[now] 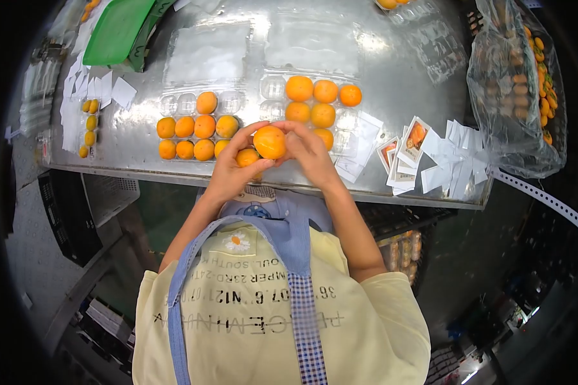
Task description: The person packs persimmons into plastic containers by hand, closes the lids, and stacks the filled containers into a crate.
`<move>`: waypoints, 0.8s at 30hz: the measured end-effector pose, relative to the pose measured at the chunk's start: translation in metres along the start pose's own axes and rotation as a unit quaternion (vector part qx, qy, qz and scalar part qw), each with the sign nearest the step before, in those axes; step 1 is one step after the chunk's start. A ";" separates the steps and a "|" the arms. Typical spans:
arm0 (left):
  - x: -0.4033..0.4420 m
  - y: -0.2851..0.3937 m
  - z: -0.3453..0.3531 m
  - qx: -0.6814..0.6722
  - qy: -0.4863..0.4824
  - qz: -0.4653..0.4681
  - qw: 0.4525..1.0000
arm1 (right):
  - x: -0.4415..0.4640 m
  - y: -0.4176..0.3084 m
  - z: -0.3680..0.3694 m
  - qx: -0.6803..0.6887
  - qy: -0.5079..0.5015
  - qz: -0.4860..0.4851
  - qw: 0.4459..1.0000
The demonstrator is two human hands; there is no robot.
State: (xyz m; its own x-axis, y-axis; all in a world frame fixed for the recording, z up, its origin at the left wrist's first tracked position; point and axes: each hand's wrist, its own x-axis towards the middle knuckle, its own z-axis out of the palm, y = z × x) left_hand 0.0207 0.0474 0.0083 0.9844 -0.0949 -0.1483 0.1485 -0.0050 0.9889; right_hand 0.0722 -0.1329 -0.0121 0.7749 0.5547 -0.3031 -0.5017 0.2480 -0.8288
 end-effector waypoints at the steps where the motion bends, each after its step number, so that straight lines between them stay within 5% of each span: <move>1: -0.001 0.005 -0.001 -0.025 -0.003 -0.027 0.999 | 0.000 0.000 0.000 0.046 -0.002 0.011 0.999; 8: 0.000 0.002 -0.005 -0.021 -0.017 -0.044 0.999 | 0.000 -0.002 -0.001 -0.108 -0.016 -0.012 0.994; 11: 0.004 -0.009 -0.004 0.128 -0.024 0.032 0.991 | -0.001 0.000 0.001 -0.194 0.019 -0.030 0.980; 15: -0.002 -0.014 -0.002 -0.117 -0.028 -0.160 0.980 | -0.006 -0.008 -0.025 -0.226 0.107 -0.058 0.966; 20: 0.002 -0.025 -0.010 -0.321 -0.028 -0.219 0.921 | -0.018 -0.021 -0.088 -0.417 0.248 -0.122 0.866; 24: 0.008 -0.019 -0.010 -0.364 -0.032 -0.234 0.901 | -0.019 -0.026 -0.113 -0.516 0.228 -0.142 0.813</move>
State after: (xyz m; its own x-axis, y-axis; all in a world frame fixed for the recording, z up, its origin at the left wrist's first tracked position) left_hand 0.0271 0.0566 -0.0118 0.7940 -0.3093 -0.5234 0.5915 0.5919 0.5475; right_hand 0.1139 -0.2395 -0.0380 0.9833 0.1807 0.0226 0.1309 -0.6149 -0.7777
